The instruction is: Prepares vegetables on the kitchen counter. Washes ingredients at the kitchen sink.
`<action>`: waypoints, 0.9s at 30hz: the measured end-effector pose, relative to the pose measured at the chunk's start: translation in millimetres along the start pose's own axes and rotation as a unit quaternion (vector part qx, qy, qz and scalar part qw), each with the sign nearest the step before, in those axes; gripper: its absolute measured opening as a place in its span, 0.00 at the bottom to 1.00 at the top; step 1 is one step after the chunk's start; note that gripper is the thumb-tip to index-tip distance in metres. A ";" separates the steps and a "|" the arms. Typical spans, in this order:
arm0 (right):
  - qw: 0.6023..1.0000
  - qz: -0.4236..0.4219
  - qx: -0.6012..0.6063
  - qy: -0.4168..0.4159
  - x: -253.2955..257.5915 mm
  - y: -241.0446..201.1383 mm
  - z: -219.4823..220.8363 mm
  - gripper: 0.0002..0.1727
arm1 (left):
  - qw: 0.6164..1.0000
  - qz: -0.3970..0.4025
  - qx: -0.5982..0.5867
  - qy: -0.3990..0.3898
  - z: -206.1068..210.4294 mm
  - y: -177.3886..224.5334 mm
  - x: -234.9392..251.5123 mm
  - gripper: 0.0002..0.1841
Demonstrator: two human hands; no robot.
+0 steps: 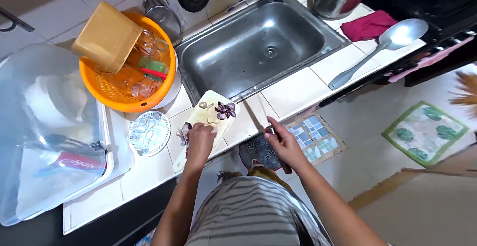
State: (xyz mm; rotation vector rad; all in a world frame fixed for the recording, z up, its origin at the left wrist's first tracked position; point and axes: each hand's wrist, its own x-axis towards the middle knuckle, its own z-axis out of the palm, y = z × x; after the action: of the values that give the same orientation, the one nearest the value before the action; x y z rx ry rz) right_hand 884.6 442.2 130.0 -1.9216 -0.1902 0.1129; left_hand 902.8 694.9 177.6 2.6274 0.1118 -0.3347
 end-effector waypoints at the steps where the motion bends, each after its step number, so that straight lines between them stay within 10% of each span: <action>1: 1.000 -0.007 -0.020 -0.018 0.4 -4.0 6.0 0.26 | 1.000 -0.020 0.003 -0.010 -3.9 -3.8 -4.9 0.14; 6: 0.979 -0.010 -0.157 -0.132 -0.6 -40.3 38.0 0.25 | 0.999 -0.007 0.011 -0.036 -5.3 -31.8 -15.1 0.17; 11: 0.932 0.000 -0.284 -0.223 -8.0 -54.3 59.3 0.29 | 0.968 0.110 -0.019 0.223 -16.3 -52.8 -32.9 0.17; 16: 0.912 -0.026 -0.333 -0.237 -19.6 -55.1 71.8 0.32 | 0.895 0.187 0.020 0.405 -49.2 -42.8 -20.7 0.51; 19: 0.903 -0.016 -0.345 -0.254 -22.4 -55.3 75.0 0.33 | 0.822 0.279 0.034 0.495 -71.6 -25.2 -6.5 0.55; 27: 0.911 -0.051 -0.361 -0.194 -25.6 -54.1 77.7 0.33 | 0.781 0.359 0.029 0.510 -112.1 32.2 -12.3 0.64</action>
State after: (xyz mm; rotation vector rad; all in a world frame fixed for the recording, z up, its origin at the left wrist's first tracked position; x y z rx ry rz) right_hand 842.0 527.4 153.1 -2.6049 -0.6760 0.4007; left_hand 919.5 719.9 291.1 2.3536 -0.5435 1.3546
